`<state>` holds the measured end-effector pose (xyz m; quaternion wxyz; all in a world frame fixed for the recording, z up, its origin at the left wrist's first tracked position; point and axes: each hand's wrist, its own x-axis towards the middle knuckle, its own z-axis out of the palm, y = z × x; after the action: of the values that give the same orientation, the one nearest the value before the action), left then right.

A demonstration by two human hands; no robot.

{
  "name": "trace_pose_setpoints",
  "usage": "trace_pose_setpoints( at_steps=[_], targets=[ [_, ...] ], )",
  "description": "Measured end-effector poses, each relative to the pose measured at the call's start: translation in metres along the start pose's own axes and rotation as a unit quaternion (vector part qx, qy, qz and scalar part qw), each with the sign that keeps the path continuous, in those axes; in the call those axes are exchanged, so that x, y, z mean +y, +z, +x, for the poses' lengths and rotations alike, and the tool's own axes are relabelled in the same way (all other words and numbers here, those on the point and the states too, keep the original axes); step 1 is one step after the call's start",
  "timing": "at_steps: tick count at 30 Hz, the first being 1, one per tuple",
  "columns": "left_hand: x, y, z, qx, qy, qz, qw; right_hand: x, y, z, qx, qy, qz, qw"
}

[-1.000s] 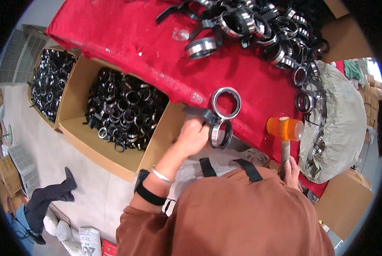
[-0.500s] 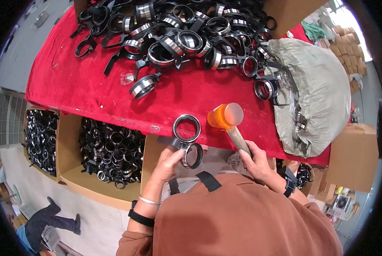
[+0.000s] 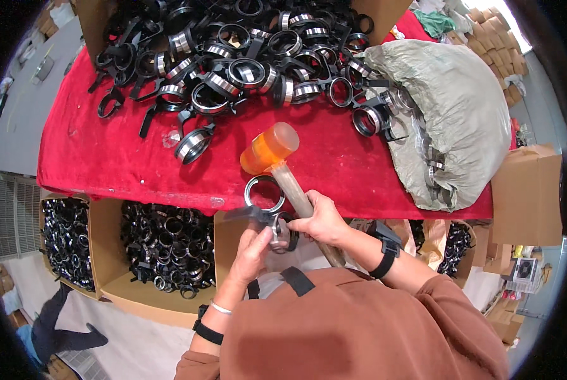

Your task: The person picks up a clamp from a pile, strikes it with a mallet, and places it into a box. This process is repeated for several other clamps.

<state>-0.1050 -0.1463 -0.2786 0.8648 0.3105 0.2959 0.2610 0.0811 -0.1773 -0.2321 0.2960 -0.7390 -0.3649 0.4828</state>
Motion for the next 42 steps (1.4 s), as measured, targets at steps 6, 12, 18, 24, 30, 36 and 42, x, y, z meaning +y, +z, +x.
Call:
trace_pose_setpoints(
  at_steps=[6, 12, 18, 24, 30, 36, 42],
  targets=[
    [0.003, -0.012, -0.004, -0.013, 0.005, 0.027, 1.000, -0.024, -0.026, -0.013, 0.040, -0.057, 0.068, 0.995],
    [0.002, -0.027, 0.016, 0.143, -0.053, 0.191, 0.970, -0.092, -0.124, 0.047, 0.288, -0.171, -0.069, 0.940],
    [0.002, -0.014, 0.028, 0.217, -0.011, 0.272, 0.937, -0.101, -0.165, 0.053, 0.405, -0.242, -0.175, 0.864],
    [-0.004, -0.016, 0.026, 0.244, 0.027, 0.188, 0.951, 0.002, -0.072, -0.044, 0.101, -0.084, 0.002, 0.991],
    [-0.014, -0.023, 0.030, 0.230, 0.064, 0.247, 0.939, 0.055, -0.048, -0.057, 0.115, -0.023, -0.072, 0.990],
    [-0.005, -0.011, 0.018, 0.199, 0.044, 0.281, 0.938, 0.051, -0.048, -0.061, 0.081, -0.004, -0.090, 0.993],
    [-0.007, -0.012, 0.022, 0.212, 0.032, 0.159, 0.964, 0.079, -0.040, -0.056, 0.068, -0.049, 0.021, 0.996]
  ],
)
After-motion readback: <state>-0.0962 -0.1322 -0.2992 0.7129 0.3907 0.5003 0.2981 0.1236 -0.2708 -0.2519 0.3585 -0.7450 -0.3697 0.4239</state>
